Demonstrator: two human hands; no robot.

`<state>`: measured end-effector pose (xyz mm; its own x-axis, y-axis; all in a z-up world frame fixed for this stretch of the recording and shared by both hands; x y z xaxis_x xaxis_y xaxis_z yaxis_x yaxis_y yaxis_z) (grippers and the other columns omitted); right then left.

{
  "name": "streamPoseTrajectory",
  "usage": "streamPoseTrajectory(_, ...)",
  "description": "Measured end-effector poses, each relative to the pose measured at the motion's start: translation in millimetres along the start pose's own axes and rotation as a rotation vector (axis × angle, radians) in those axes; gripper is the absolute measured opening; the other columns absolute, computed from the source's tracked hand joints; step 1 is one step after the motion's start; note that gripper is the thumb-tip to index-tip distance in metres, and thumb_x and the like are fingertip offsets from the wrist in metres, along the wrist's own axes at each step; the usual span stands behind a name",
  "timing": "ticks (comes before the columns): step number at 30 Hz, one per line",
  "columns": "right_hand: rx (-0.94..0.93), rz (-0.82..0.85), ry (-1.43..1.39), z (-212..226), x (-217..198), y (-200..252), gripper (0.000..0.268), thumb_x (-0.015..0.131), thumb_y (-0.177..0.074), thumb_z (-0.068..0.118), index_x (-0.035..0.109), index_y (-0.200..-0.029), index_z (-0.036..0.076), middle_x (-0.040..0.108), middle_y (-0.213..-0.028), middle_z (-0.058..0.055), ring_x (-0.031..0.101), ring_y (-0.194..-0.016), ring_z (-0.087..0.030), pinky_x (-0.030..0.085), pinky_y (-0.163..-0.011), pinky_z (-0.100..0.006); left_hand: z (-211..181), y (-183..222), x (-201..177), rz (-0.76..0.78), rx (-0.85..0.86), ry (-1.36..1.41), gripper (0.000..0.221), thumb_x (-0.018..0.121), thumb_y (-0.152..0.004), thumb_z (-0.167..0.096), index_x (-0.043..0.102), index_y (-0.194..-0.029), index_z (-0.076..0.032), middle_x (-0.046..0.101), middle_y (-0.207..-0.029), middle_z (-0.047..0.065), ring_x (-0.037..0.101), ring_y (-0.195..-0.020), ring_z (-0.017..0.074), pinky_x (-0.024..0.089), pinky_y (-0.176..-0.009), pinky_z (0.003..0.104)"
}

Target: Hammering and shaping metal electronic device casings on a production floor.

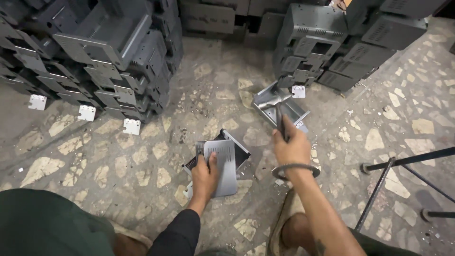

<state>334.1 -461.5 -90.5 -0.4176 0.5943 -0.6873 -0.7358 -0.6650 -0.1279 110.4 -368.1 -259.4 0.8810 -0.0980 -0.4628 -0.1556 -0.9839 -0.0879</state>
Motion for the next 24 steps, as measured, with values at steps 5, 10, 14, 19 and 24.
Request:
streamPoseTrajectory(5, 0.101, -0.045, 0.029, -8, 25, 9, 0.056, 0.068, -0.089, 0.022, 0.062, -0.145, 0.024, 0.073, -0.108, -0.024, 0.072, -0.104, -0.037, 0.055, -0.091, -0.044, 1, 0, 1, 0.025, -0.006, 0.017, 0.05, 0.053, -0.101, -0.049, 0.058, -0.098, 0.001, 0.066, -0.08, 0.033, 0.065, -0.081, 0.0549, 0.048, -0.067, 0.06)
streamPoseTrajectory(10, 0.042, 0.35, 0.143, -8, 46, 3, 0.051, 0.077, -0.082, 0.025, 0.068, -0.132, 0.022, 0.074, -0.108, -0.02, 0.07, -0.105, -0.037, 0.054, -0.093, -0.042, -1, 3, -9, 0.005, 0.013, 0.031, 0.049, 0.053, -0.1, -0.048, 0.059, -0.099, 0.0, 0.068, -0.083, 0.033, 0.065, -0.084, 0.0548, 0.049, -0.067, 0.059)
streamPoseTrajectory(14, 0.1, 0.064, 0.021, 13, 27, 4, 0.049, 0.07, -0.088, 0.026, 0.064, -0.137, 0.02, 0.075, -0.109, -0.019, 0.073, -0.104, -0.036, 0.055, -0.09, -0.043, -10, 6, -17, -0.003, 0.016, 0.137, 0.047, 0.052, -0.098, -0.047, 0.06, -0.105, -0.001, 0.068, -0.081, 0.03, 0.068, -0.078, 0.0518, 0.051, -0.063, 0.055)
streamPoseTrajectory(19, 0.177, 0.133, 0.134, -11, 41, 25, 0.053, 0.073, -0.086, 0.026, 0.065, -0.139, 0.026, 0.073, -0.108, -0.021, 0.071, -0.105, -0.036, 0.053, -0.093, -0.043, 1, 7, -9, 0.015, -0.025, 0.077, 0.047, 0.055, -0.101, -0.046, 0.057, -0.097, 0.001, 0.066, -0.077, 0.031, 0.066, -0.077, 0.0526, 0.048, -0.062, 0.056)
streamPoseTrajectory(24, 0.182, 0.269, 0.121, -16, 53, 33, 0.05, 0.077, -0.084, 0.027, 0.067, -0.133, 0.019, 0.074, -0.112, -0.019, 0.072, -0.106, -0.034, 0.054, -0.094, -0.04, 0, 11, -13, -0.034, 0.063, 0.089, 0.048, 0.055, -0.103, -0.046, 0.056, -0.095, 0.002, 0.066, -0.078, 0.031, 0.064, -0.079, 0.0536, 0.049, -0.061, 0.056)
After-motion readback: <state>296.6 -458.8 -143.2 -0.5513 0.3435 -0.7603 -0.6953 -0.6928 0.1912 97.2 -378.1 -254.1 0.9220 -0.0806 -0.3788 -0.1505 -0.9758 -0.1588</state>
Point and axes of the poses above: each hand's wrist, its own y-axis away from the middle knuckle, its own x-axis out of the palm, z = x × y, the point moved 5 cm from there along -y, towards the middle knuckle
